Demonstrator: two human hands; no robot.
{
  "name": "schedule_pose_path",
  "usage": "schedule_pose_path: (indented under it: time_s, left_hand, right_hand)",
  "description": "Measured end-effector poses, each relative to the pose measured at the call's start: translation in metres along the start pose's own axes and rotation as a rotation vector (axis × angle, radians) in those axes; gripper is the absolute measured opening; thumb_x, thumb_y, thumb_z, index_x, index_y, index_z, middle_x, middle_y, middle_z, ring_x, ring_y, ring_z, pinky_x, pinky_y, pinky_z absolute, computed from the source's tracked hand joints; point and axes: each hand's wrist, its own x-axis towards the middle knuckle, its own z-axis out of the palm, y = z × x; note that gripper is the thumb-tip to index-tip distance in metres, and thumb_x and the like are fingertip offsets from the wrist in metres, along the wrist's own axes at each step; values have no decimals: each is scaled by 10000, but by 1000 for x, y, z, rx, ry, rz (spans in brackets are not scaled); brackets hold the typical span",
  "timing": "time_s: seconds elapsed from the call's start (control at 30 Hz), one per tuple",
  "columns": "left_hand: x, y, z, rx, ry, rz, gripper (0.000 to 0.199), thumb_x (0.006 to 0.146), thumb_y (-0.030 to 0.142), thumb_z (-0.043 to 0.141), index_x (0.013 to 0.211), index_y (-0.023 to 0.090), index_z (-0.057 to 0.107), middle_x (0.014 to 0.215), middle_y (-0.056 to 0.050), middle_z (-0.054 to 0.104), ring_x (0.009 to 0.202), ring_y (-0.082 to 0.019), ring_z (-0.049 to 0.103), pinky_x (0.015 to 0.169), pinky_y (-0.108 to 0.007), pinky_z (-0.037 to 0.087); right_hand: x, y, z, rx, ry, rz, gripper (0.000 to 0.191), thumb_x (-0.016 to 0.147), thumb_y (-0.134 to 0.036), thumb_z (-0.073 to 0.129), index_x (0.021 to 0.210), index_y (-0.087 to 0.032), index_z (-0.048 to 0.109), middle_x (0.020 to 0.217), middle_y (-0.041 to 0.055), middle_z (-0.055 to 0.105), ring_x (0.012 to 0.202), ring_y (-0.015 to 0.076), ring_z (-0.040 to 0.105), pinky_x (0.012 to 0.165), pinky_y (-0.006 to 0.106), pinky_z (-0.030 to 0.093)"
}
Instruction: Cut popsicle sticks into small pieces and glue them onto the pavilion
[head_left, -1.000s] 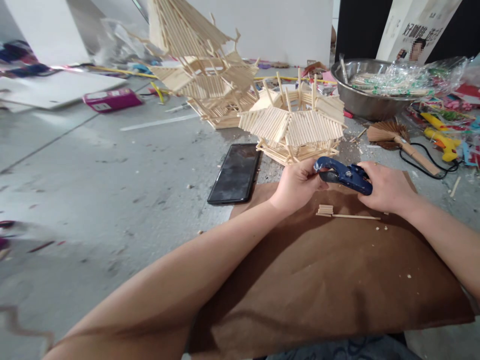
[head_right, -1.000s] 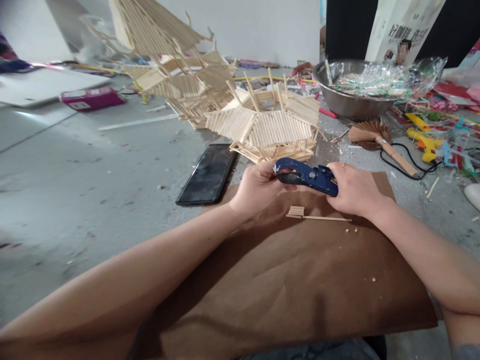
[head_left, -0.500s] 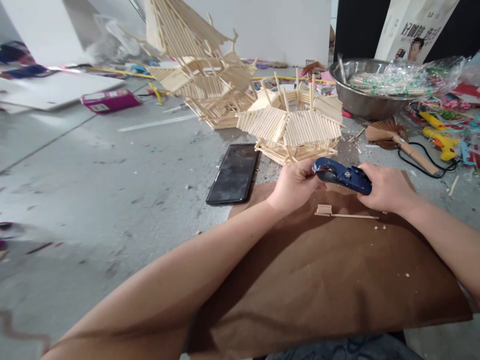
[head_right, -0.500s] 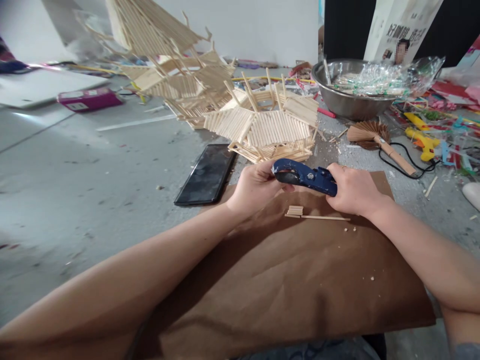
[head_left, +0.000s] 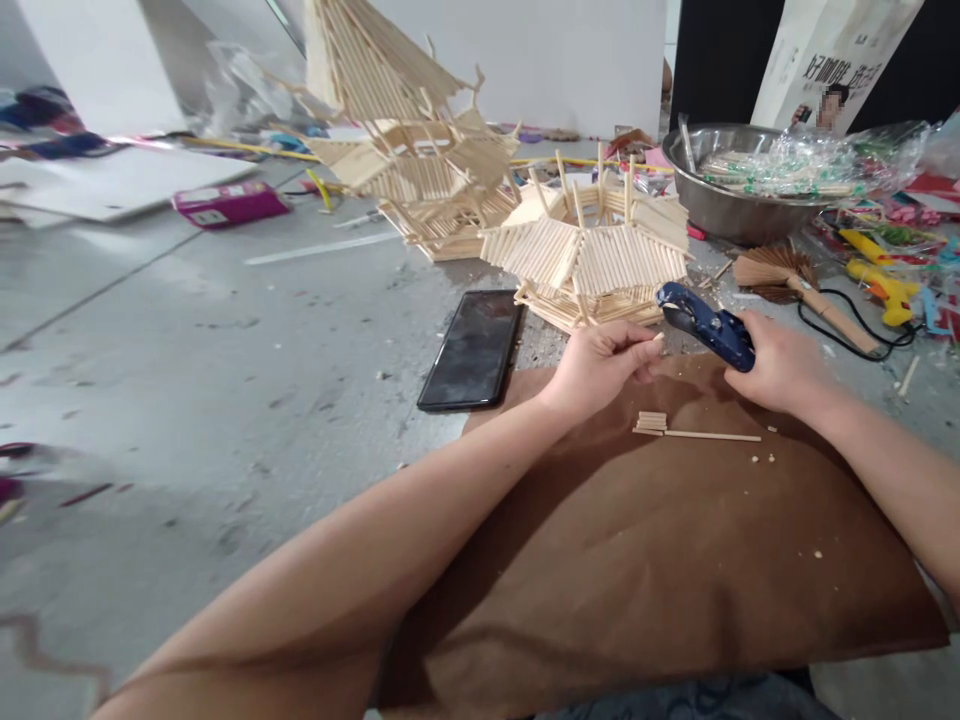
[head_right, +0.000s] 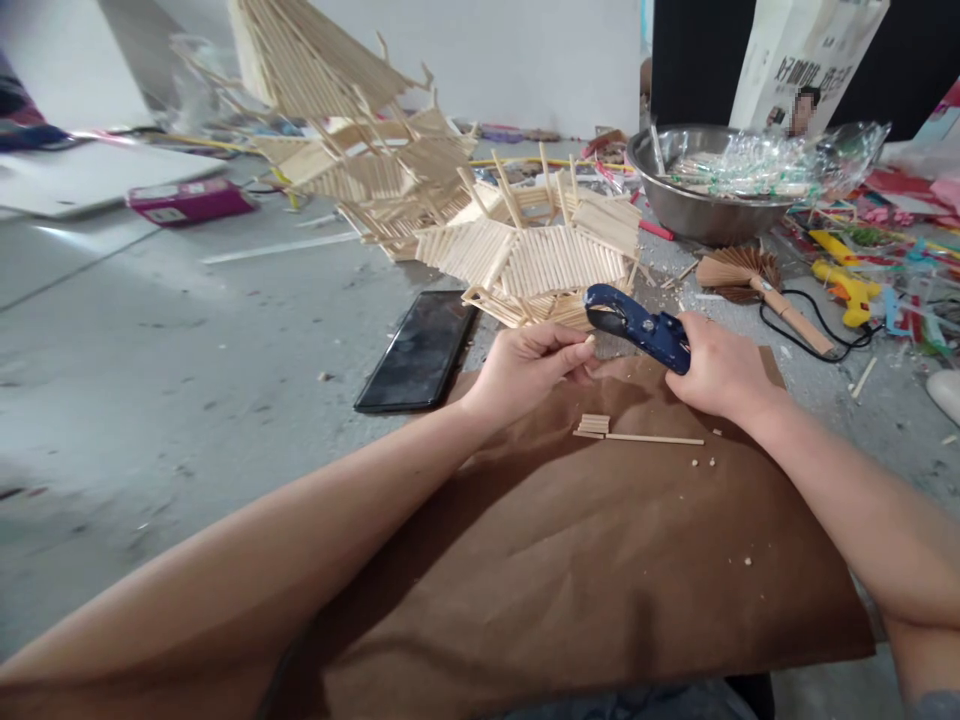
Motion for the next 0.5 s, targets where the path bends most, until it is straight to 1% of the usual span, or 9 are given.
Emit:
schedule_pose_path:
  time_s: [0.1,0.2,0.37,0.5]
  left_hand:
    - [2,-1,-1,-17,-14,-28,173,787,269,565,730,117,623,578,-8,625,438,-49,545,432,-141,459]
    - [3,-2,-2,-34,-40,-36,184,807,256,533,710,117,604,599,-10,621,442,-44,544,438,-139,465]
    - [2,-5,-2,-24,-79,27,156,814,194,502,685,127,560,590,4,607,464,-45,562,468,-136,474]
    - [1,-5,-2,15,-80,64,145,814,150,474,695,129,553,581,11,603,455,-43,553,460,-133,458]
  right_hand:
    - [1,3,2,9,-2,-13,431,656,-304,541,1067,-173,526,937,101,648,827,275,605,608,335,402]
    - [1,2,4,10,-6,-61,460,650,-292,541,1090,-162,516,954,103,643,848,277,600,632,343,411]
    - [-1,1,7,-3,11,-174,458,655,-282,532,1092,-144,517,979,110,633,859,262,589,667,343,412]
    - [-4,0,7,-4,19,-205,447,668,-299,524,1088,-147,517,959,104,635,850,260,590,664,340,405]
